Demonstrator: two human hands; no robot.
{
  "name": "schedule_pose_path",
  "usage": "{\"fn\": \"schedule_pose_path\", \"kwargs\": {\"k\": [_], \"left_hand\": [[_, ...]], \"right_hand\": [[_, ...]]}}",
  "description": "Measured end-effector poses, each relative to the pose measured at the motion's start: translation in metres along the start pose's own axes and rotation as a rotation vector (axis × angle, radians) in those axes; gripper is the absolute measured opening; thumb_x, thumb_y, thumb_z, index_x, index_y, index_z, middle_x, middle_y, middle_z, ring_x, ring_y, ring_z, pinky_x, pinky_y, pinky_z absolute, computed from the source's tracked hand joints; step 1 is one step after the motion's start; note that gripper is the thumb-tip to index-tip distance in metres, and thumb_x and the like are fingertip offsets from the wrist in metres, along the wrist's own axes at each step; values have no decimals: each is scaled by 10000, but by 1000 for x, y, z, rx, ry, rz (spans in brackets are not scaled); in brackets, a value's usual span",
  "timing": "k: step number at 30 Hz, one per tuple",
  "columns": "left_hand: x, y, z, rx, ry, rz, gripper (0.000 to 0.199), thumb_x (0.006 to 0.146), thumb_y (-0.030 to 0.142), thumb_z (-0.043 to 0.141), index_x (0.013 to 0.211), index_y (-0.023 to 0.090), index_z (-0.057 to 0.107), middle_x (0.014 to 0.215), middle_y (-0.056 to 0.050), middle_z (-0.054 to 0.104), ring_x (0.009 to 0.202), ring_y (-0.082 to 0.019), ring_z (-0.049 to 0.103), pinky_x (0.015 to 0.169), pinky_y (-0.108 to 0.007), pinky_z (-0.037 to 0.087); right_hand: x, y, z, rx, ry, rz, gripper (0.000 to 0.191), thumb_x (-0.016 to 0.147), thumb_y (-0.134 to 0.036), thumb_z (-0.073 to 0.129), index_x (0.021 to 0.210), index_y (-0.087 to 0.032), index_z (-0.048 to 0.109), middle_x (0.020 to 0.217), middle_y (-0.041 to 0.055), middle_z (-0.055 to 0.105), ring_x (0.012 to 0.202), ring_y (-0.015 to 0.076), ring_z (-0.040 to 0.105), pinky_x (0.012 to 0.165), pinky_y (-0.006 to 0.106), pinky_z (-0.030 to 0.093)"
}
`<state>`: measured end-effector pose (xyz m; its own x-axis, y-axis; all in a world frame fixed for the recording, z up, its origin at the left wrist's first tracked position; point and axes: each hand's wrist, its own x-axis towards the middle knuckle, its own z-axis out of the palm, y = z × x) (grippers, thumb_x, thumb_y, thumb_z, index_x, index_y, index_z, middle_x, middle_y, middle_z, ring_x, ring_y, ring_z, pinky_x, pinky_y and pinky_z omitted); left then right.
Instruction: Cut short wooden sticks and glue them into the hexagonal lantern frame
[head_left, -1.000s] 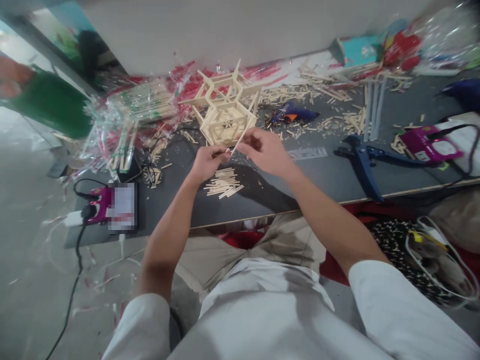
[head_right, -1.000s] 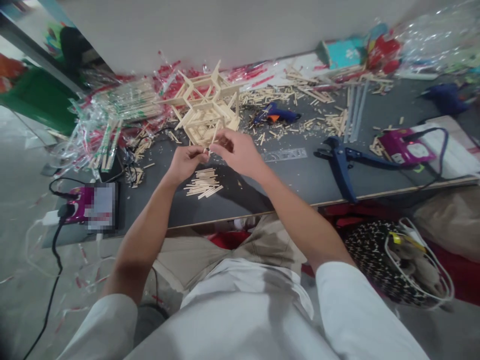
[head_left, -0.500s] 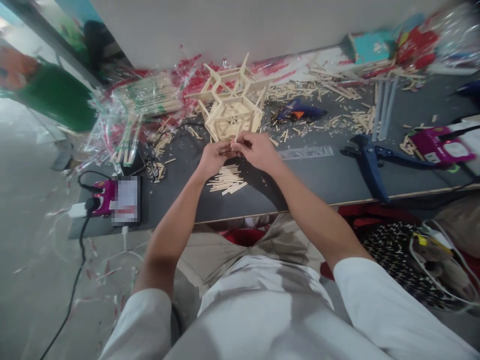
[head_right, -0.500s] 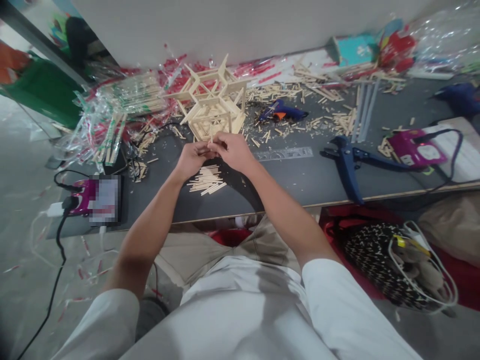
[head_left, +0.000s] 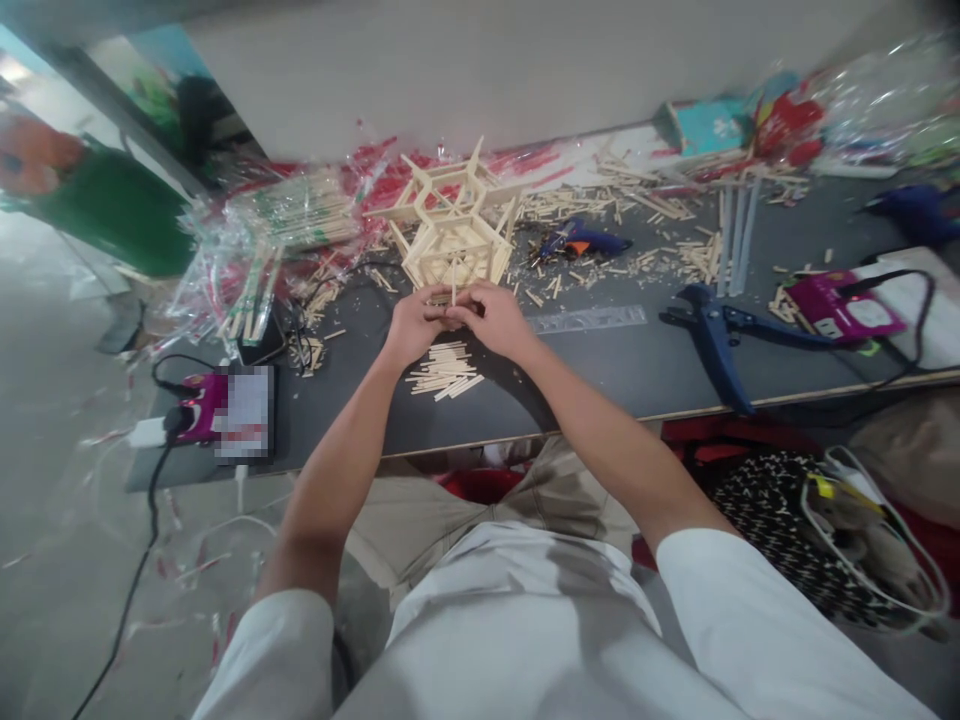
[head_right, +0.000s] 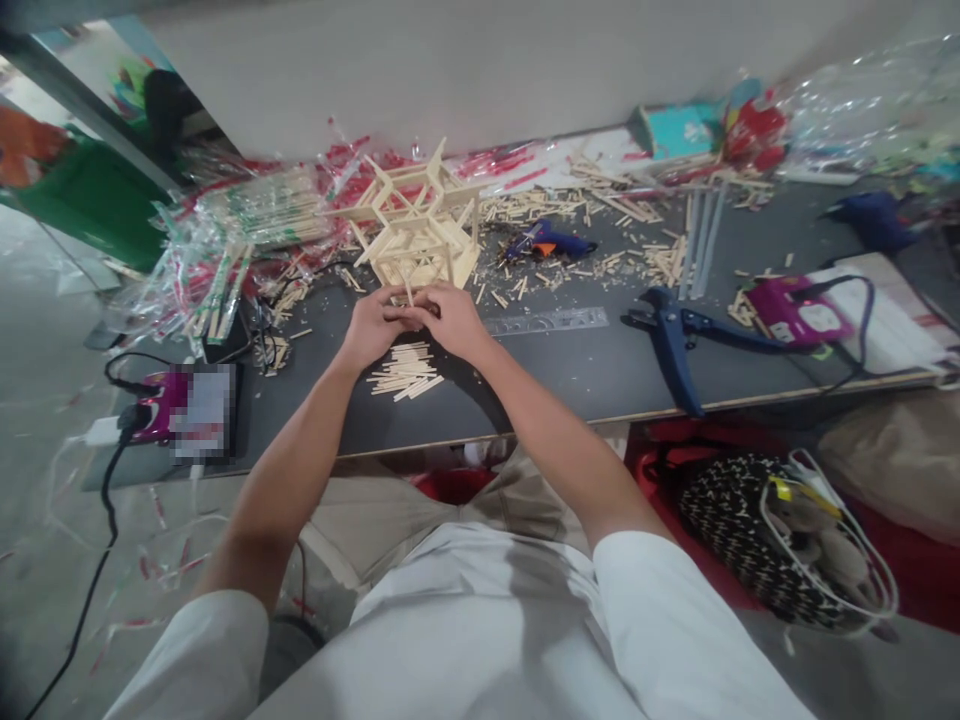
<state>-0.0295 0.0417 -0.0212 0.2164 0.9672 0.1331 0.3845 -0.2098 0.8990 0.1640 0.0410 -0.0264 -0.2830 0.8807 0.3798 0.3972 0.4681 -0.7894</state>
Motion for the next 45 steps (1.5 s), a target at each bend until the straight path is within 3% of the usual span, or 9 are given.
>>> {"fn": "schedule_pose_path", "kwargs": {"k": [4, 7, 22, 29, 38, 45], "left_hand": [[1, 1, -6, 72, -44, 59, 100, 758, 191, 889, 810, 152, 814, 1298, -106, 812, 1080, -248, 793, 1025, -340, 612], [0, 1, -8, 93, -43, 79, 136, 771, 240, 901, 742, 153, 801, 1301, -103, 807, 1107, -257, 787, 1044, -348, 598], [-3, 4, -4, 87, -23, 67, 125, 766, 260, 884, 802, 158, 821, 1291, -106, 813, 1008, -249, 803, 946, -335, 607], [-5, 2, -2, 19, -5, -22, 347, 736, 317, 894, 1027, 147, 811, 785, -32, 821, 822, -247, 792, 753, -302, 586], [-4, 1, -3, 31, -22, -9, 346, 742, 292, 882, 1046, 146, 806, 747, -20, 814, 825, -258, 800, 756, -305, 578], [-5, 2, 0, -42, -33, -36, 378, 722, 223, 882, 1083, 142, 803, 813, -28, 827, 876, -247, 807, 830, -315, 609]], "right_hand": [[-3, -1, 4, 28, -4, -4, 117, 938, -246, 762, 832, -208, 732, 825, 34, 648, 805, 212, 567, 848, 370, 477], [-4, -1, 6, 19, 0, -4, 94, 918, -238, 766, 832, -215, 734, 837, 40, 662, 815, 221, 574, 849, 377, 483], [-7, 2, 7, 65, 10, 12, 210, 918, -377, 749, 791, -222, 685, 827, 46, 676, 813, 227, 590, 846, 384, 503], [-4, 6, 7, 58, -2, -10, 140, 917, -311, 734, 814, -225, 692, 875, 57, 692, 843, 236, 598, 874, 400, 507], [-4, 9, 8, 29, -7, 0, 251, 964, -410, 773, 816, -233, 674, 859, 47, 666, 853, 234, 586, 890, 405, 514], [-4, 7, 6, 90, 6, 3, 222, 922, -355, 776, 780, -235, 655, 873, 53, 689, 866, 241, 612, 913, 441, 535]]}}
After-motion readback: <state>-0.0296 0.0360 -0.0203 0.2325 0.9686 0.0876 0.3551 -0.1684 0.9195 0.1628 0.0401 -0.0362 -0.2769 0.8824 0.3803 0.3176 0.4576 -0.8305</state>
